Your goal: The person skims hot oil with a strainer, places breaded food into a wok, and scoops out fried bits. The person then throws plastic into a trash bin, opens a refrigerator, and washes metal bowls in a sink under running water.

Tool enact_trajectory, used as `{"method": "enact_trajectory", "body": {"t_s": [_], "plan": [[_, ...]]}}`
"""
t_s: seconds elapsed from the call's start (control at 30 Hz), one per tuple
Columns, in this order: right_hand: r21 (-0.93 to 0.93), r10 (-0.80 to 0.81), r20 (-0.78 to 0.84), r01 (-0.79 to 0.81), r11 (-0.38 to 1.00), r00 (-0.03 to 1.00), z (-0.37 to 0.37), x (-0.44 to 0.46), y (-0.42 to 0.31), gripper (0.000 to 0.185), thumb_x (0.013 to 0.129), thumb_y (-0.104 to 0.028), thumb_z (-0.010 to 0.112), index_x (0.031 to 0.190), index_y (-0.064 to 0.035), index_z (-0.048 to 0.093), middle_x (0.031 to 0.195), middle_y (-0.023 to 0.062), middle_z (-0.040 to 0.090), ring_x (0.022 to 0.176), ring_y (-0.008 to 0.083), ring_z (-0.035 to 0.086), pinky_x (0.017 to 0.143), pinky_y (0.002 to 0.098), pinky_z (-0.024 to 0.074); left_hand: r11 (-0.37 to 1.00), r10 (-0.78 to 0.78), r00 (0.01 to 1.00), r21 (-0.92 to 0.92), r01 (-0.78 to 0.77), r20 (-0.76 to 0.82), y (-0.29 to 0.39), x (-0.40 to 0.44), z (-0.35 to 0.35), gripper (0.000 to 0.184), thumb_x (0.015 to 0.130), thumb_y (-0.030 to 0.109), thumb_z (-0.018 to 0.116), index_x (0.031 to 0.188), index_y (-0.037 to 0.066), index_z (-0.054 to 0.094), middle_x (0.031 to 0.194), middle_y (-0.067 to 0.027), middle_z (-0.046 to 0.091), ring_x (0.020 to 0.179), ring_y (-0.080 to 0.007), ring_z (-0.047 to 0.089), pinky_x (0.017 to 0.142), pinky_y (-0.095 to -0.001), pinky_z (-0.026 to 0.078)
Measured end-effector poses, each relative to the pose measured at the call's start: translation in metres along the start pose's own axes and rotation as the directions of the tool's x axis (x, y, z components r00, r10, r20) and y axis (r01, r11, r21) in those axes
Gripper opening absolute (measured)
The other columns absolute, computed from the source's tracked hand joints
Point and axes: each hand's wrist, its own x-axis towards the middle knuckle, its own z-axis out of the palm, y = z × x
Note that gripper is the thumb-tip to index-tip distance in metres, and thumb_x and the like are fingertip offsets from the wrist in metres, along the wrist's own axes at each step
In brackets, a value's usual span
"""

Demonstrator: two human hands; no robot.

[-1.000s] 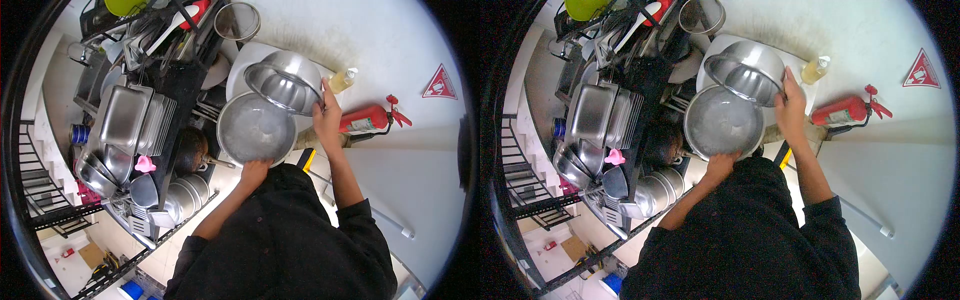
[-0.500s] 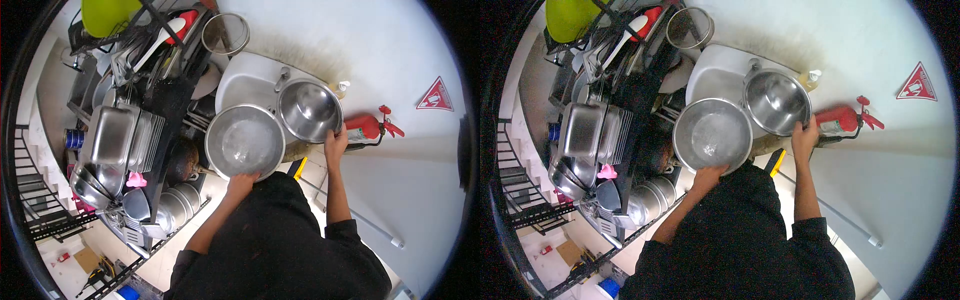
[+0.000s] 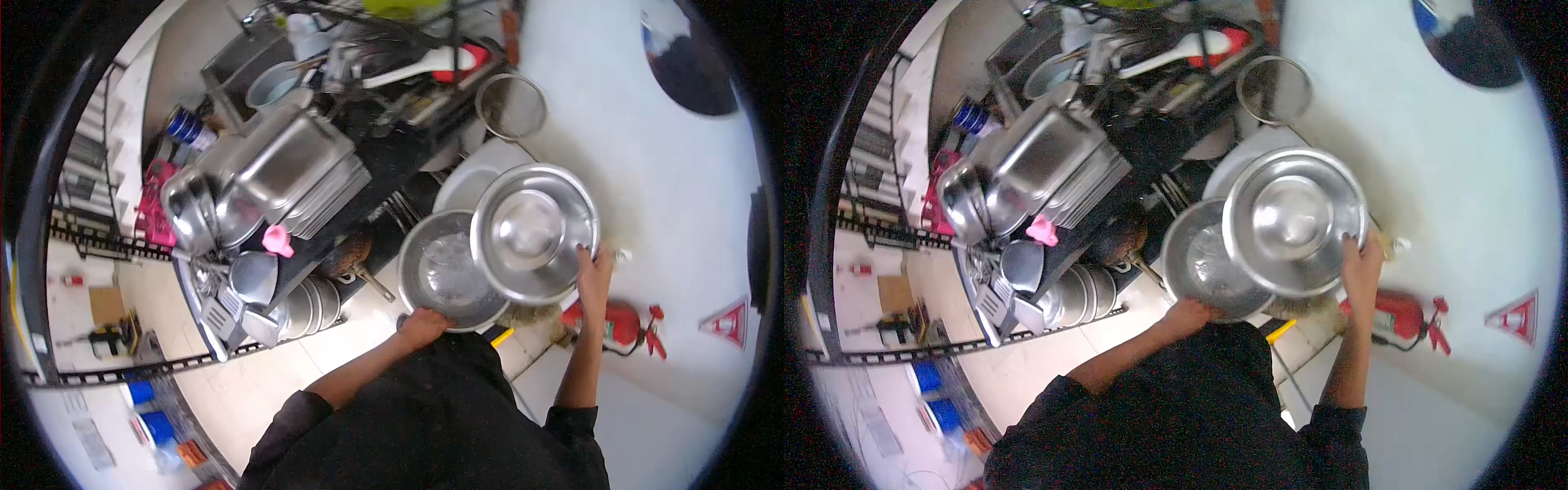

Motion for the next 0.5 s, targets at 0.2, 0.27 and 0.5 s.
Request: {"method": "enact_trajectory", "body": {"t_s": [0.2,0.27,0.5], "plan": [[0.107,0.086,0.615,-0.191,0.976,0.784,0.083,-0.001,-0.052,0.032,0.082,-0.021,0.058,0.102,0.0033,0.060,0.086,0.0044,0.061,0.082,0.0140,0.053,0.078,0.0276,0.0407,0.988,-0.083,0.983,-0.143,0.060,-0.163,0.004,-0.013,-0.017,0.024,0.080,0.014,0.053,0.102,0.015,0.064,0.088,-0.0090,0.067,0.085,-0.0245,0.067,0.069,-0.0389,0.054],[0.028,0.107,0.729,-0.186,0.982,0.676,0.121,-0.008,-0.049,0.037,0.082,-0.022,0.059,0.107,0.0049,0.059,0.086,0.0055,0.061,0.080,0.0154,0.055,0.073,0.0268,0.0428,0.991,-0.085,0.958,-0.120,0.053,-0.275,-0.002,-0.004,0.009,0.020,0.079,0.015,0.054,0.097,0.013,0.064,0.088,-0.0097,0.067,0.083,-0.0242,0.066,0.069,-0.0385,0.053],[-0.238,0.176,0.931,0.167,0.957,0.318,0.247,-0.046,-0.093,0.042,0.084,-0.029,0.057,0.102,0.0091,0.056,0.084,0.0192,0.063,0.069,0.0258,0.066,0.058,0.0357,0.0523,0.998,-0.050,0.851,0.006,0.062,-0.522,0.001,0.037,0.114,0.014,0.076,0.017,0.058,0.081,0.005,0.065,0.086,-0.0121,0.066,0.079,-0.0234,0.065,0.069,-0.0371,0.052]]}}
